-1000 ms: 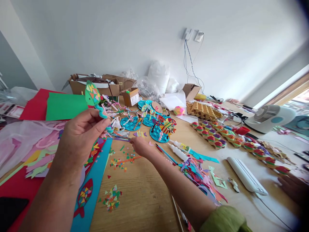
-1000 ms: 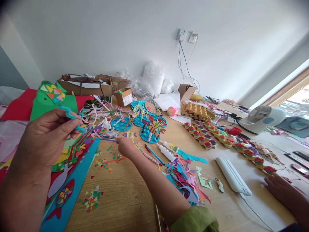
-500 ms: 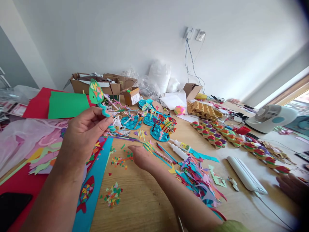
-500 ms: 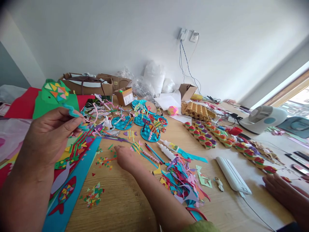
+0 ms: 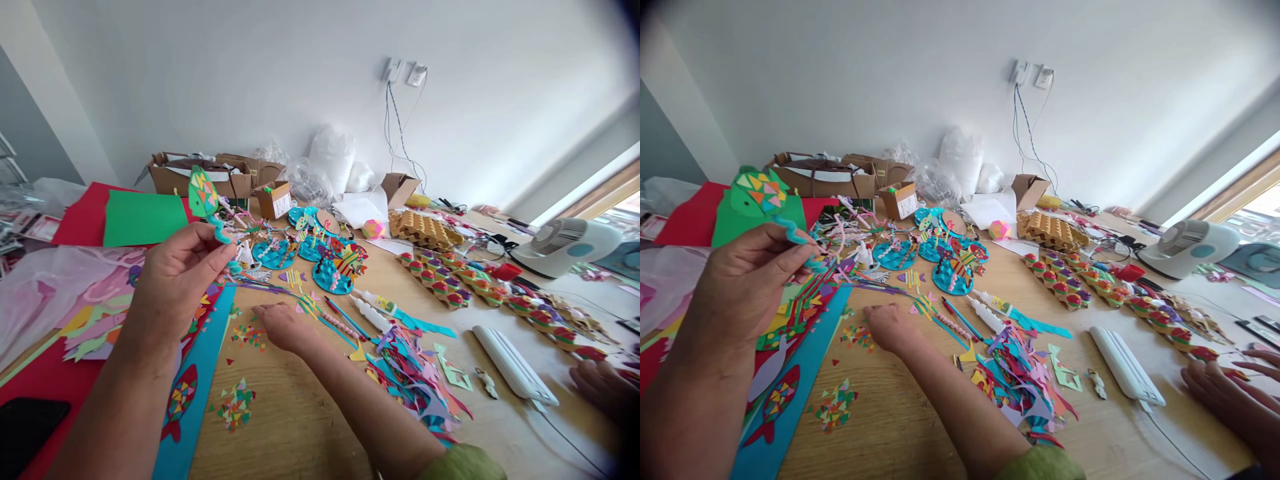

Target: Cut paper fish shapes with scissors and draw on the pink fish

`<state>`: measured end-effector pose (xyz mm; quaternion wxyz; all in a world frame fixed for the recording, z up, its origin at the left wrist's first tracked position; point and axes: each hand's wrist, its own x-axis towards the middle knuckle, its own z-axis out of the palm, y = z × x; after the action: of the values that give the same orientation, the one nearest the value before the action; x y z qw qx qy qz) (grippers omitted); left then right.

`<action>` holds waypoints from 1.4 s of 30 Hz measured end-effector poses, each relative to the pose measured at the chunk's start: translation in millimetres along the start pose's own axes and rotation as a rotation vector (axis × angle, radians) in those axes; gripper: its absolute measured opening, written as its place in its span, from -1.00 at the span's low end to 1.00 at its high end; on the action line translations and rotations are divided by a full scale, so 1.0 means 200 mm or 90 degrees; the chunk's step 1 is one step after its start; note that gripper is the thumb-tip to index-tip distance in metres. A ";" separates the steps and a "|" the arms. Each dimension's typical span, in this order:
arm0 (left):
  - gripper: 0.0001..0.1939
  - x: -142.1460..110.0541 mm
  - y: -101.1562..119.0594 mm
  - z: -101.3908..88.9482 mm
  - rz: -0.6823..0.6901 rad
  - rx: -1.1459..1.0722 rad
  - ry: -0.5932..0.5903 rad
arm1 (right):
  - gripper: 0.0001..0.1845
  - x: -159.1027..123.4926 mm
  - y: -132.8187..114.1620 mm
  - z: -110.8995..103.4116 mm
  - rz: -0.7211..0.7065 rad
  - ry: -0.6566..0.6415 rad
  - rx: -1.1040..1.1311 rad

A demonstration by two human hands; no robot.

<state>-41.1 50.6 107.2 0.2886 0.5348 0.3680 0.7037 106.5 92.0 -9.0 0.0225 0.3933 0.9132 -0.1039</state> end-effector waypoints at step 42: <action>-0.89 -0.01 0.01 0.01 -0.008 0.007 -0.014 | -0.76 0.09 -0.09 0.02 -0.097 0.026 -0.082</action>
<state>-38.7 48.5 108.7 0.2941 0.5417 0.3717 0.6942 80.9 92.5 -13.1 0.0211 0.3225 0.9456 -0.0383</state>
